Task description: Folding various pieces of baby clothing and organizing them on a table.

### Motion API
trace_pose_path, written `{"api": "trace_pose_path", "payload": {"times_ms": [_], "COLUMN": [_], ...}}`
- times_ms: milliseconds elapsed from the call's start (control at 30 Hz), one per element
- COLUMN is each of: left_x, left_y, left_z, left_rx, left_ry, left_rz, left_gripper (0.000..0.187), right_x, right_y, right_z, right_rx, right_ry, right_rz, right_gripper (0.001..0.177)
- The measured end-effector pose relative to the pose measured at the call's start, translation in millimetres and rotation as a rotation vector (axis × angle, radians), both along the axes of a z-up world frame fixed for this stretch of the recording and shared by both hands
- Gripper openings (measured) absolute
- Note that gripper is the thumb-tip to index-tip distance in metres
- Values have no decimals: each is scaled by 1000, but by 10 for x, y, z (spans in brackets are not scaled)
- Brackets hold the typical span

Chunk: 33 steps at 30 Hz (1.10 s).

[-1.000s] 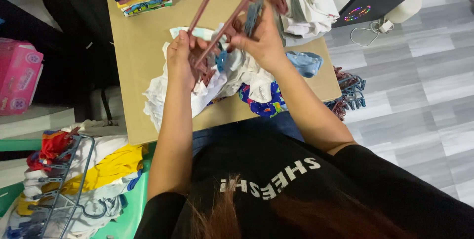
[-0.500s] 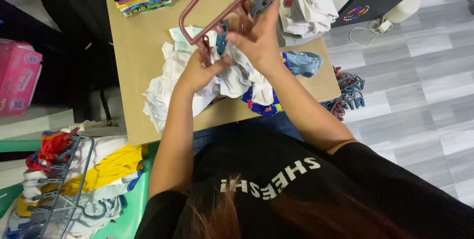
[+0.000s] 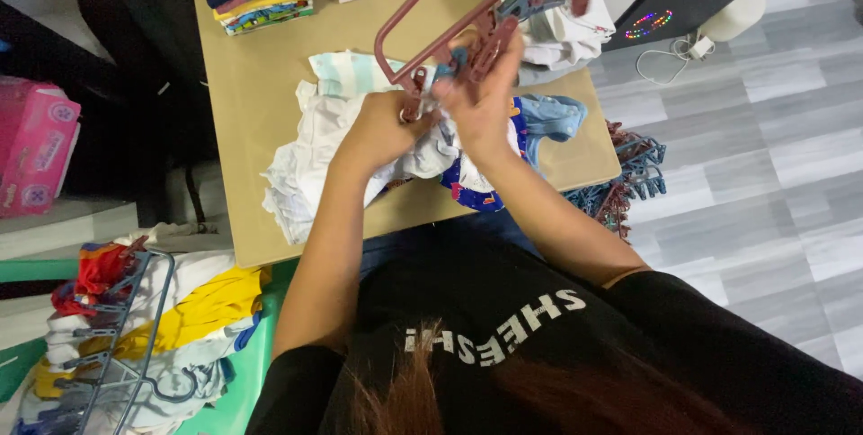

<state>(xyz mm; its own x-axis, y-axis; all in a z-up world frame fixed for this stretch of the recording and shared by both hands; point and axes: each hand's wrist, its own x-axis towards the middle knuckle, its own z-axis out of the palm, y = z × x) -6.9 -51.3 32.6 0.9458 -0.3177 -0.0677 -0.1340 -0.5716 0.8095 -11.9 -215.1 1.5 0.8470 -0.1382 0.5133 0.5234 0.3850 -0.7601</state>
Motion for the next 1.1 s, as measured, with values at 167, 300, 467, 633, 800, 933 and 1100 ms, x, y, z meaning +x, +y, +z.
{"api": "trace_pose_path", "payload": {"times_ms": [167,300,467,633,800,933,1100], "left_x": [68,82,-30,-168,-327,-428,-535], "left_y": [-92,-210,-340,-660,-1293,-1786,-2183], "left_z": [-238,-266,-199,-68,76,-123,-345], "left_rx": [3,219,274,480,334,216,180], "left_ry": [-107,-276,-401,-647,-695,-687,-596], "left_rz": [64,-30,-140,20,-134,-309,-509], "left_gripper": [23,21,27,43,41,35,33], "right_x": [-157,-145,-63,-251,-660,-933,-1411], "right_y": [74,0,-398,-1186,-2157,-3047,-3988], "right_z": [51,-116,81,237,-51,-584,-2373], "right_rx": [0,18,4,142,473,670,774], "right_ry": [-69,54,143,18,177,409,561], "right_rz": [139,87,-130,-302,-366,-501,-363], "right_gripper": [128,130,117,103,100,84,46]}}
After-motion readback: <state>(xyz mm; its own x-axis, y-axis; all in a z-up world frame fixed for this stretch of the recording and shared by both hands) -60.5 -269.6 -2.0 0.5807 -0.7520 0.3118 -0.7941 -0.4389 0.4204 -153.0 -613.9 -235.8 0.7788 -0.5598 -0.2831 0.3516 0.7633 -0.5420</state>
